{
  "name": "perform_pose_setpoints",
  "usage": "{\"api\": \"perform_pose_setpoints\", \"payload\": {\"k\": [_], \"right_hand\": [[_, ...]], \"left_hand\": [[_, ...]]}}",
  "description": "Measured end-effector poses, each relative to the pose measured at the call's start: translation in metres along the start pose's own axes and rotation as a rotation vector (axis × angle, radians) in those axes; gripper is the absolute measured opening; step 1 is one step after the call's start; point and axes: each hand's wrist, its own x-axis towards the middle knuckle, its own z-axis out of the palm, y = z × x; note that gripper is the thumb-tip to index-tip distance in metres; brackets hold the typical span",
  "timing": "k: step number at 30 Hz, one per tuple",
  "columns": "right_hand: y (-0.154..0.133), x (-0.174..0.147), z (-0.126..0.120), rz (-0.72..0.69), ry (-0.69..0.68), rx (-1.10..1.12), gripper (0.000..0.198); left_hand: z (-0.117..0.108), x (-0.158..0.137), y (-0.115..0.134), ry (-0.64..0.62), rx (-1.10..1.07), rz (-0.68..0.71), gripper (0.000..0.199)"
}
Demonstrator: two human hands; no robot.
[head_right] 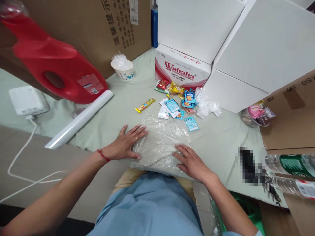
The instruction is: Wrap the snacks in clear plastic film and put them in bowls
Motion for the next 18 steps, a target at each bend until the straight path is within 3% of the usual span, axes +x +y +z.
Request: {"api": "perform_pose_setpoints", "payload": {"k": [6, 9, 12, 15, 18], "right_hand": [[0.031, -0.055, -0.001, 0.147, 0.071, 0.017, 0.05], [0.017, -0.045, -0.017, 0.157, 0.262, 0.043, 0.033], [-0.01, -0.009, -0.027, 0.091, 0.385, 0.069, 0.03], [-0.04, 0.038, -0.012, -0.105, 0.218, 0.089, 0.032], [-0.068, 0.076, 0.024, -0.244, 0.009, 0.026, 0.041]], "left_hand": [[-0.007, -0.003, -0.008, -0.051, -0.07, 0.007, 0.115], [-0.014, -0.005, -0.013, -0.041, -0.143, 0.025, 0.105], [-0.019, -0.007, -0.019, -0.001, -0.205, 0.042, 0.077], [-0.022, -0.005, -0.017, 0.148, -0.222, -0.021, 0.052], [-0.022, -0.001, 0.005, 0.407, -0.211, -0.186, 0.042]]}}
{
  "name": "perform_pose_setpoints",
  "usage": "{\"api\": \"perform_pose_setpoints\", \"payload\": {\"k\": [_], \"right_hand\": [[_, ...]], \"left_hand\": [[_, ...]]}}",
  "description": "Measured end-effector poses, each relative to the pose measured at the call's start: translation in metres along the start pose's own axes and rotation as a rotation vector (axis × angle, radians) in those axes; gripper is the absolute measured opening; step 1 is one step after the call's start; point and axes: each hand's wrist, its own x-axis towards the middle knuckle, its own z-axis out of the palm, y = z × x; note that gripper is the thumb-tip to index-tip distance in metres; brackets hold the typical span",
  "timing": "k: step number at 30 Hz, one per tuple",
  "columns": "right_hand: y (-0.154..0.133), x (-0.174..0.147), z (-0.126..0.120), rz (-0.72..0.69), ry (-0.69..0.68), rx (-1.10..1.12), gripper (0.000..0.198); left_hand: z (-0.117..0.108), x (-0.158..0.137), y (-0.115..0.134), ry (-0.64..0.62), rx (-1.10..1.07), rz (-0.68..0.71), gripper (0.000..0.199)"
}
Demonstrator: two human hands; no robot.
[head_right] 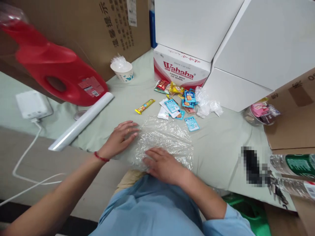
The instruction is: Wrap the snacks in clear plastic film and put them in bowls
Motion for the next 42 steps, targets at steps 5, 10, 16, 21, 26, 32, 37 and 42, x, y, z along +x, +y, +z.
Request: {"api": "perform_pose_setpoints", "payload": {"k": [5, 10, 16, 21, 26, 32, 37, 42], "right_hand": [[-0.02, 0.027, 0.045, -0.022, -0.057, -0.02, 0.049], [-0.009, 0.028, 0.017, 0.063, 0.116, 0.121, 0.028], [0.076, 0.017, -0.013, 0.466, 0.395, -0.146, 0.048], [0.123, -0.02, -0.004, 0.526, 0.381, -0.127, 0.049], [0.143, -0.014, -0.043, 0.602, 0.498, -0.057, 0.04], [0.201, 0.096, -0.112, 0.753, 0.504, -0.421, 0.031], [0.237, 0.167, -0.124, 0.705, 0.386, -0.62, 0.036], [0.242, 0.16, -0.14, 0.63, 0.52, -0.511, 0.038]], "left_hand": [[0.027, -0.001, 0.053, 0.115, 0.081, -0.074, 0.043], [0.059, 0.007, 0.054, 0.016, 0.308, -0.113, 0.053], [0.061, 0.007, 0.037, -0.026, 0.371, -0.064, 0.056], [0.049, 0.005, 0.023, -0.032, 0.386, -0.134, 0.059], [0.048, 0.005, 0.019, -0.055, 0.392, -0.14, 0.062], [0.047, 0.006, 0.02, -0.086, 0.396, -0.141, 0.062], [0.046, 0.006, 0.02, -0.076, 0.39, -0.147, 0.062], [0.048, 0.005, 0.018, -0.057, 0.379, -0.141, 0.061]]}}
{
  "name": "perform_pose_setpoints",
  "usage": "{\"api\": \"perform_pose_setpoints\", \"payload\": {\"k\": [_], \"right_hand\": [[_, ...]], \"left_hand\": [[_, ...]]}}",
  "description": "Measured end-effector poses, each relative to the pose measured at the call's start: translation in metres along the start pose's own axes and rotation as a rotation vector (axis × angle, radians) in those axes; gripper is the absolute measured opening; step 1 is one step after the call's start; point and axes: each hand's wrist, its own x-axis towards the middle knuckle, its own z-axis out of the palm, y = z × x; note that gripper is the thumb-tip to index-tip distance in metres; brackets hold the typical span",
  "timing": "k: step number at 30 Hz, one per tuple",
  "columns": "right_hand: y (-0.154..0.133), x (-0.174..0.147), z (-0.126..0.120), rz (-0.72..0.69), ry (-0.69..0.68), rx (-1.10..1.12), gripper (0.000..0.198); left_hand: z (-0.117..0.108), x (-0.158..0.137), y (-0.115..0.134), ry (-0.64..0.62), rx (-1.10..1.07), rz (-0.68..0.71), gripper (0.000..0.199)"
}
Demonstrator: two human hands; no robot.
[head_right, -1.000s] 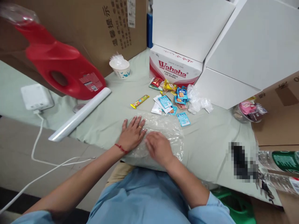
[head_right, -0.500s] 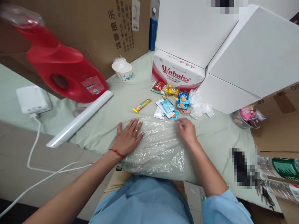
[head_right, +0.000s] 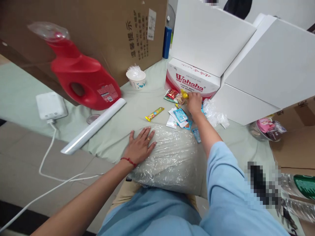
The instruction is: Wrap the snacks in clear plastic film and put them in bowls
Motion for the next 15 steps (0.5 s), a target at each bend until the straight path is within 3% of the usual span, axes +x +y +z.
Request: {"api": "perform_pose_setpoints", "payload": {"k": [2, 4, 9, 11, 13, 15], "right_hand": [[0.007, -0.017, -0.018, 0.03, 0.055, 0.22, 0.046], [0.01, -0.046, -0.04, 0.018, -0.049, 0.482, 0.051], [-0.019, -0.141, -0.078, -0.204, -0.782, 0.871, 0.045], [-0.04, -0.167, -0.077, -0.337, -0.944, 0.917, 0.04], [-0.059, -0.182, -0.071, -0.416, -0.907, 0.825, 0.037], [-0.073, -0.19, -0.067, -0.393, -0.717, 0.619, 0.036]], "left_hand": [[0.001, 0.0, 0.0, 0.009, -0.006, 0.003, 0.06], [0.0, 0.0, -0.001, 0.015, -0.014, 0.007, 0.06], [-0.003, 0.001, 0.0, 0.007, -0.027, 0.012, 0.059], [-0.003, 0.001, 0.0, 0.002, -0.024, 0.013, 0.06], [-0.004, 0.001, 0.002, 0.001, -0.019, 0.01, 0.061], [-0.004, 0.001, 0.003, 0.002, -0.016, 0.001, 0.06]]}}
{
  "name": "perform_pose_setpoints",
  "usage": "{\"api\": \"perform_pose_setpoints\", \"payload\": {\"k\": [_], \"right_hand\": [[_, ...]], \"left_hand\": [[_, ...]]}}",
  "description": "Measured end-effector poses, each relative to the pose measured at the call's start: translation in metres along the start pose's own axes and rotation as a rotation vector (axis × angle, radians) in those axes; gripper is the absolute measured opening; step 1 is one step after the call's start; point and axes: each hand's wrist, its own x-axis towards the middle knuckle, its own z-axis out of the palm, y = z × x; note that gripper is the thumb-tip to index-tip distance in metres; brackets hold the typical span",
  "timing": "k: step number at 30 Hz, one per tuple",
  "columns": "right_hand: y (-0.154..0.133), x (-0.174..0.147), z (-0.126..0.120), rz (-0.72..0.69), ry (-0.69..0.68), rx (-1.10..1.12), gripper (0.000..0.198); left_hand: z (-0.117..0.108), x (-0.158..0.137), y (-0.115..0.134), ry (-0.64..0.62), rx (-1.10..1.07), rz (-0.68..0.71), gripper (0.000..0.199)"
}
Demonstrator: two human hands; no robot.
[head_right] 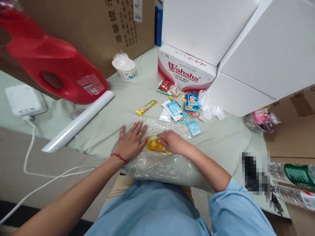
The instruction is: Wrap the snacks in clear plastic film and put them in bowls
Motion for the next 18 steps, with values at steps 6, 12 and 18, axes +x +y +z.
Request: {"api": "perform_pose_setpoints", "payload": {"k": [6, 12, 18], "right_hand": [[-0.011, -0.015, 0.029, -0.031, 0.111, -0.316, 0.056], [0.008, -0.033, 0.047, -0.042, 0.196, -0.274, 0.051], [0.007, -0.033, 0.05, -0.064, 0.243, -0.317, 0.049]], "left_hand": [[0.0, 0.0, 0.002, -0.016, 0.003, -0.015, 0.06], [0.003, -0.001, 0.0, 0.006, 0.011, -0.009, 0.06], [0.003, -0.001, -0.001, 0.01, 0.001, 0.0, 0.06]]}}
